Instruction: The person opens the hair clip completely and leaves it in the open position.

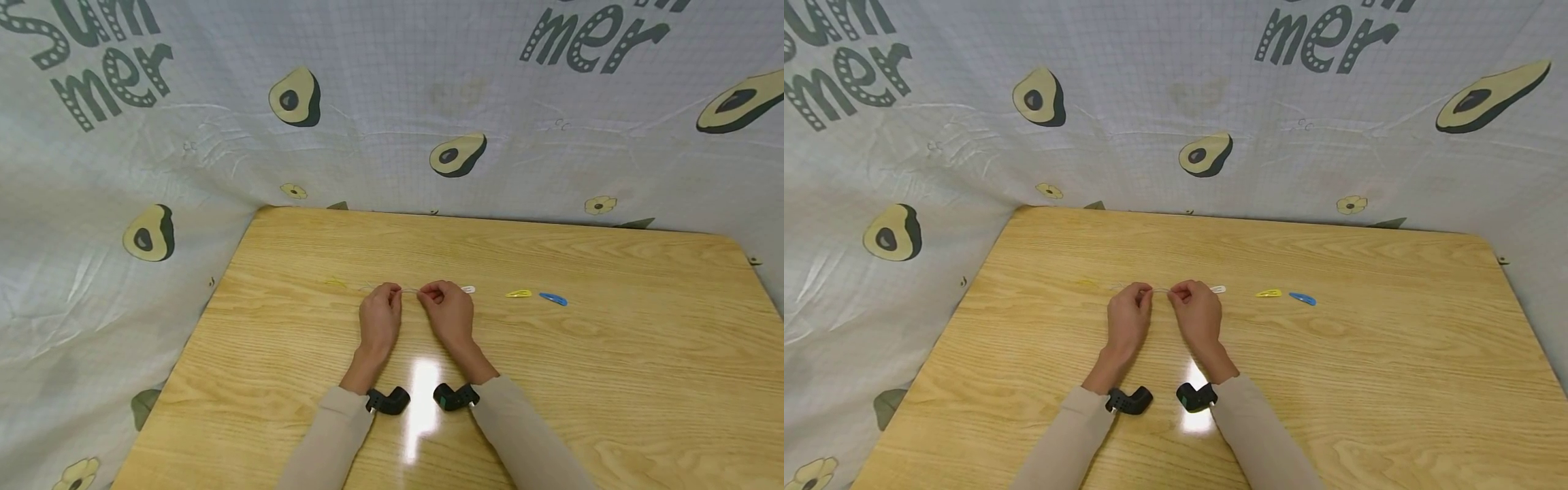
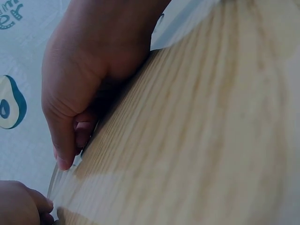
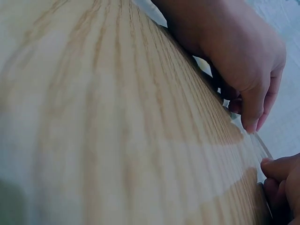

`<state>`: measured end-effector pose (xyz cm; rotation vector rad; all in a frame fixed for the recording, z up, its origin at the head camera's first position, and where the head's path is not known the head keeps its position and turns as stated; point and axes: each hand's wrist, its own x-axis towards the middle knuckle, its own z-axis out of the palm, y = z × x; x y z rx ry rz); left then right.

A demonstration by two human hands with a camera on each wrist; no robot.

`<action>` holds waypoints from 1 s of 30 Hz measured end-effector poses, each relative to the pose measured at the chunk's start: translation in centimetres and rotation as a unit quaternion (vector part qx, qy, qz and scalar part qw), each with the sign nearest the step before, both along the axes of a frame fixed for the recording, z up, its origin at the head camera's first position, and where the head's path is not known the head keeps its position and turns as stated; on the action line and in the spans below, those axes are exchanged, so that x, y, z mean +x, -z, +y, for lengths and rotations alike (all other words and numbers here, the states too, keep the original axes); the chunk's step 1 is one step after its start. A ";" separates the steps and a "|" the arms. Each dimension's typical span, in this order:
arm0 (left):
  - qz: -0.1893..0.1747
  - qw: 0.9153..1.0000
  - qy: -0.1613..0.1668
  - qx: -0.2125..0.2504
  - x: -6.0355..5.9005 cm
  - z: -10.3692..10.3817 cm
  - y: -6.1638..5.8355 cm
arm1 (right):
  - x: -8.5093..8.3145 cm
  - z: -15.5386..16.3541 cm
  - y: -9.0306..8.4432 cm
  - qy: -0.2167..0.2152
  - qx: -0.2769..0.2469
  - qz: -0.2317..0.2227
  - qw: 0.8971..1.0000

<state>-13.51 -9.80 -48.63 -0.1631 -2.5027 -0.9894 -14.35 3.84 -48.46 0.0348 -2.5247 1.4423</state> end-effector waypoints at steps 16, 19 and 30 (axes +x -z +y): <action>-0.010 1.000 -0.025 0.003 -0.1 0.1 -0.1 | -0.2 -0.2 -0.1 0.008 0.022 0.002 1.000; -0.013 1.000 -0.028 0.001 -0.1 0.1 -0.1 | -0.2 -0.2 -0.1 0.009 0.027 0.006 1.000; -0.013 0.999 -0.031 0.005 -0.3 0.2 0.0 | -0.3 -0.2 -0.3 0.009 0.028 -0.003 1.000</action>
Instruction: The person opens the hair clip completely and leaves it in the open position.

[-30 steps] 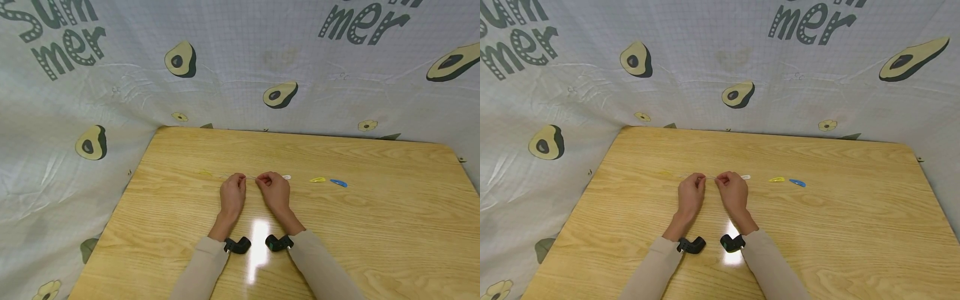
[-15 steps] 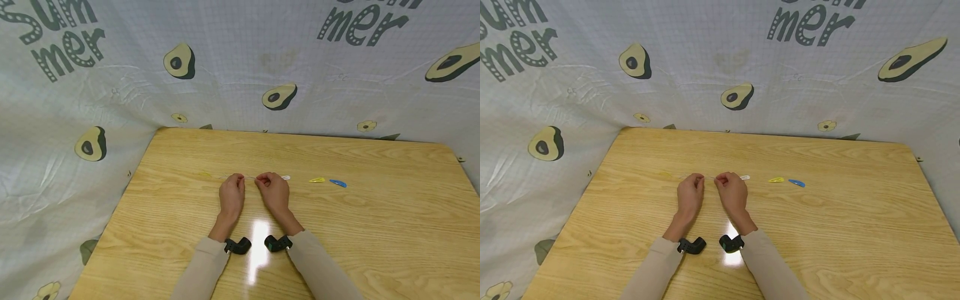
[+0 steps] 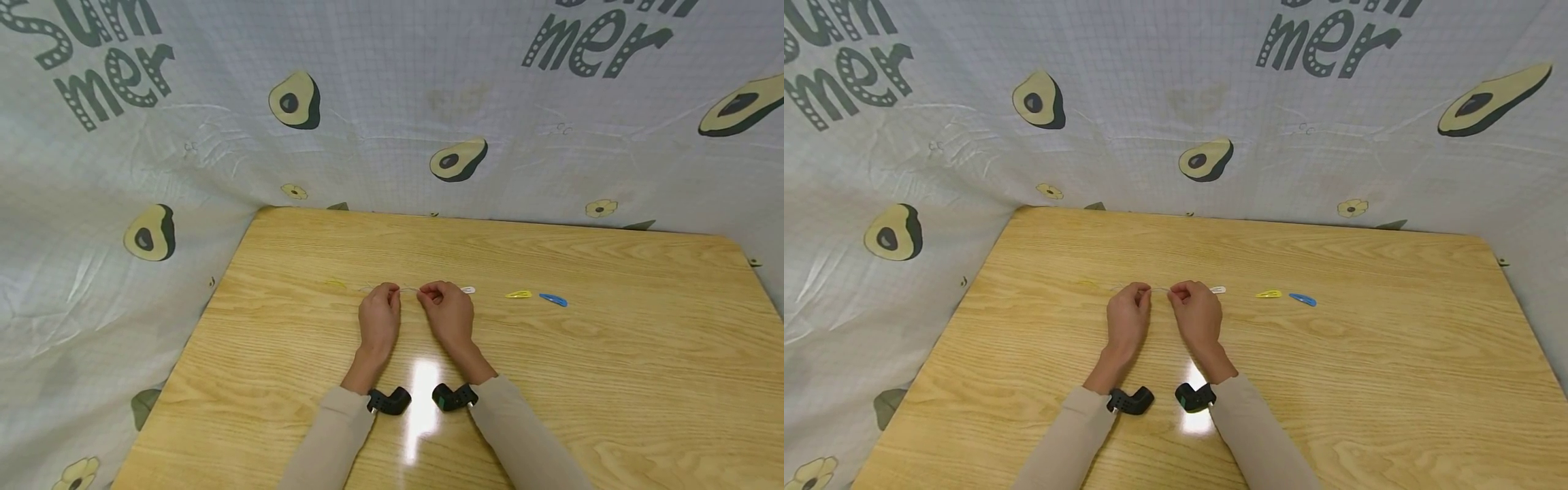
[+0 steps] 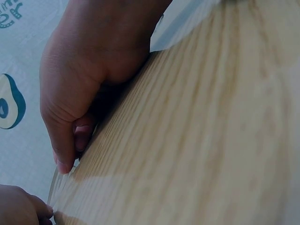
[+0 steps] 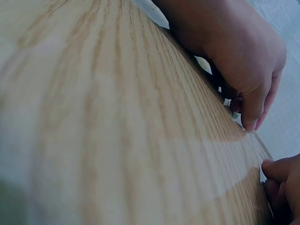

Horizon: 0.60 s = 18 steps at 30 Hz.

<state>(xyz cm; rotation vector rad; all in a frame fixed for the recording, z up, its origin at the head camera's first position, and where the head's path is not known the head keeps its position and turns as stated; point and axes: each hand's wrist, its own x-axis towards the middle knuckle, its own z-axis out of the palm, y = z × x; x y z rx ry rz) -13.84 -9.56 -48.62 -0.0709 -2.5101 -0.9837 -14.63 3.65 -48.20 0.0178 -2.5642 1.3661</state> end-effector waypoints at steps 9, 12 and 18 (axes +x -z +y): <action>0.002 1.000 -0.002 0.005 0.0 0.1 -0.3 | -0.1 0.1 0.1 -0.006 -0.015 0.007 1.000; 0.003 1.000 -0.003 0.006 0.0 0.1 -0.3 | 0.0 0.1 0.1 -0.008 -0.018 0.009 1.000; -0.003 1.000 -0.001 0.019 0.1 0.2 -0.4 | 0.1 0.3 -0.2 -0.017 -0.046 0.010 0.999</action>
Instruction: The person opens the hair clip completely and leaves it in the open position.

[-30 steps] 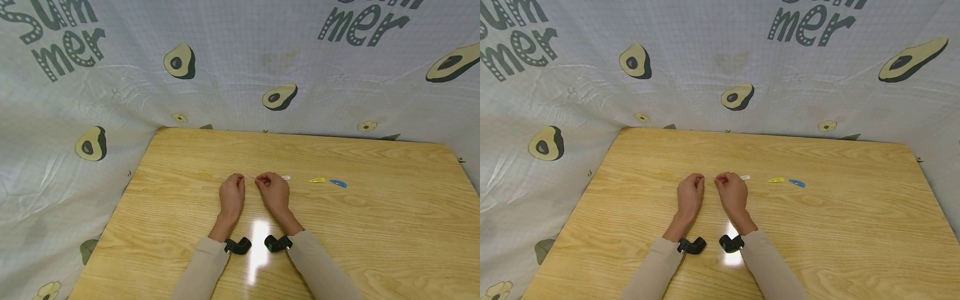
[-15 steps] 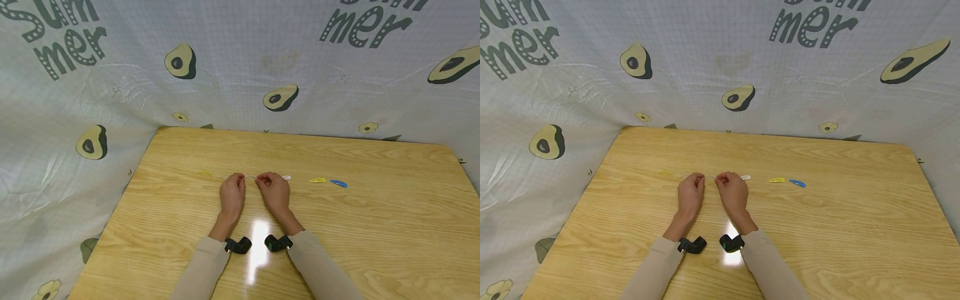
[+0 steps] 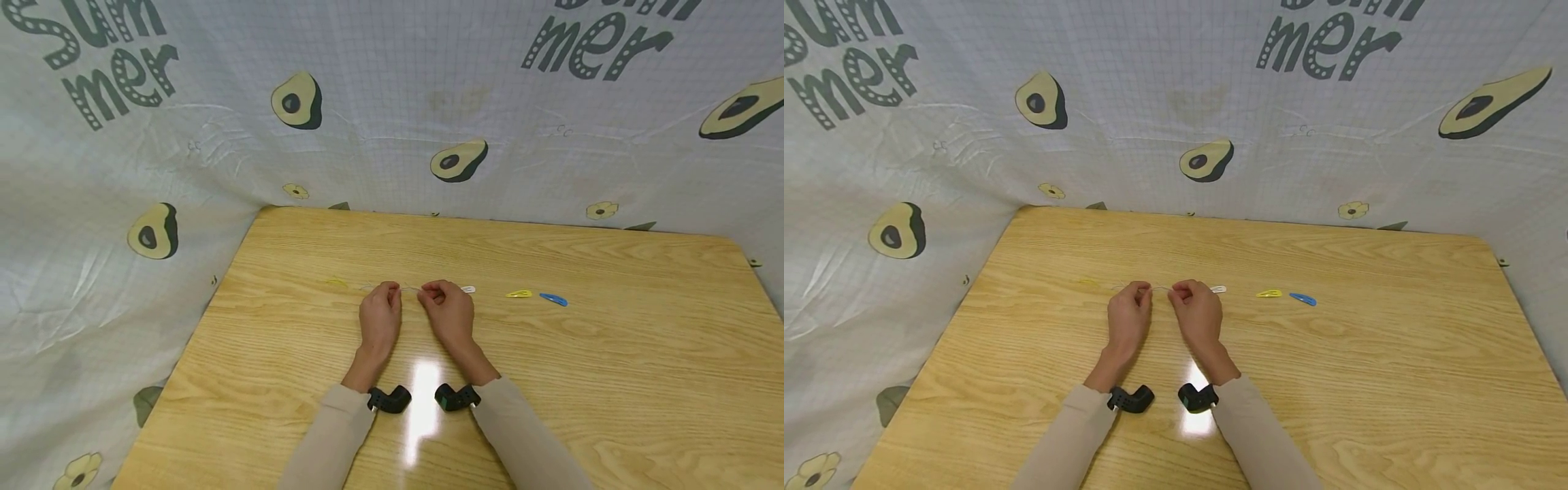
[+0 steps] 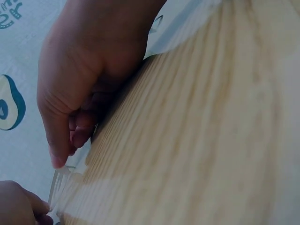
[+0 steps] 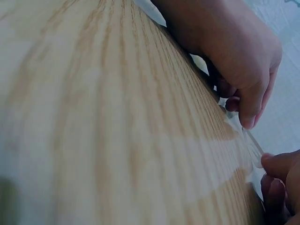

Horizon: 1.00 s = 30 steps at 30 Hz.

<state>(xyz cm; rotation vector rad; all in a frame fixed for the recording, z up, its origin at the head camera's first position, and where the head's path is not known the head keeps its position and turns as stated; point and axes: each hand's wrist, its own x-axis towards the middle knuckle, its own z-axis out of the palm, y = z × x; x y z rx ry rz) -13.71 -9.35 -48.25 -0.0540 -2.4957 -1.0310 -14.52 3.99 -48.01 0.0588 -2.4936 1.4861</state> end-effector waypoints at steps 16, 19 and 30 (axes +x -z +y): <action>0.028 0.996 0.035 0.081 1.6 2.0 -1.1 | 0.9 4.4 -1.7 -0.021 -0.043 -0.018 0.999; 0.017 0.995 0.048 0.090 1.8 2.7 -1.3 | 1.1 5.4 -1.9 -0.016 -0.039 -0.020 0.999; -0.014 0.990 0.093 0.102 1.7 5.2 -1.5 | 1.0 7.6 -1.3 0.004 0.006 -0.036 0.999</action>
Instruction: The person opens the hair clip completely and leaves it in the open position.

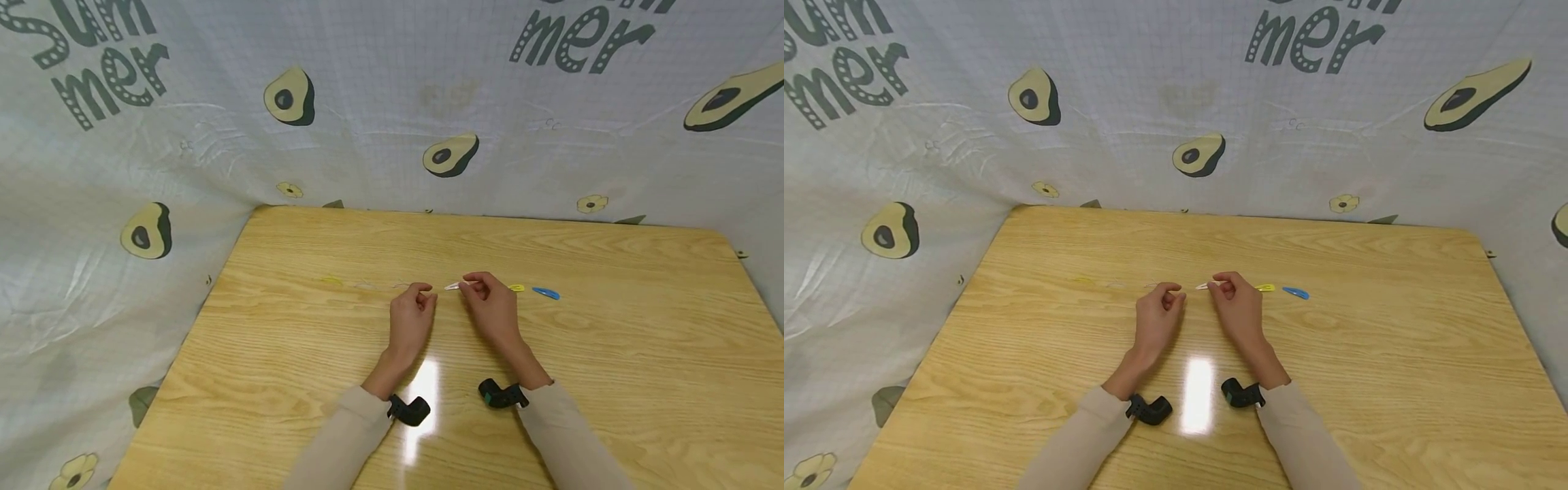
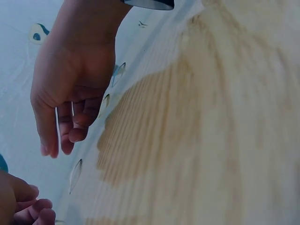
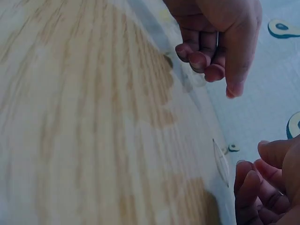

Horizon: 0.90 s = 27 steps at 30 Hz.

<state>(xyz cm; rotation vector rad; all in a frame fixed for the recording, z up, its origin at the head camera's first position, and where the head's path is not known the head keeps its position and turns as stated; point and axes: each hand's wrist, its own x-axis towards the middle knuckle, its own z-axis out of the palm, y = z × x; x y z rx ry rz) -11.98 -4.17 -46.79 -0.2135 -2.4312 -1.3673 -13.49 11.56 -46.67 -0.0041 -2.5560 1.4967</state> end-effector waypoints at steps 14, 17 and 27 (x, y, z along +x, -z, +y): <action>-0.020 0.999 0.009 -0.047 -1.0 1.4 0.7 | -0.4 0.5 0.6 -0.002 0.013 -0.013 1.000; -0.033 0.997 0.005 -0.068 -1.2 1.7 0.9 | -0.6 0.6 0.7 -0.009 0.027 -0.018 0.999; -0.029 0.990 -0.008 -0.139 -1.6 2.0 1.4 | -1.1 0.5 1.1 -0.025 0.085 0.023 0.996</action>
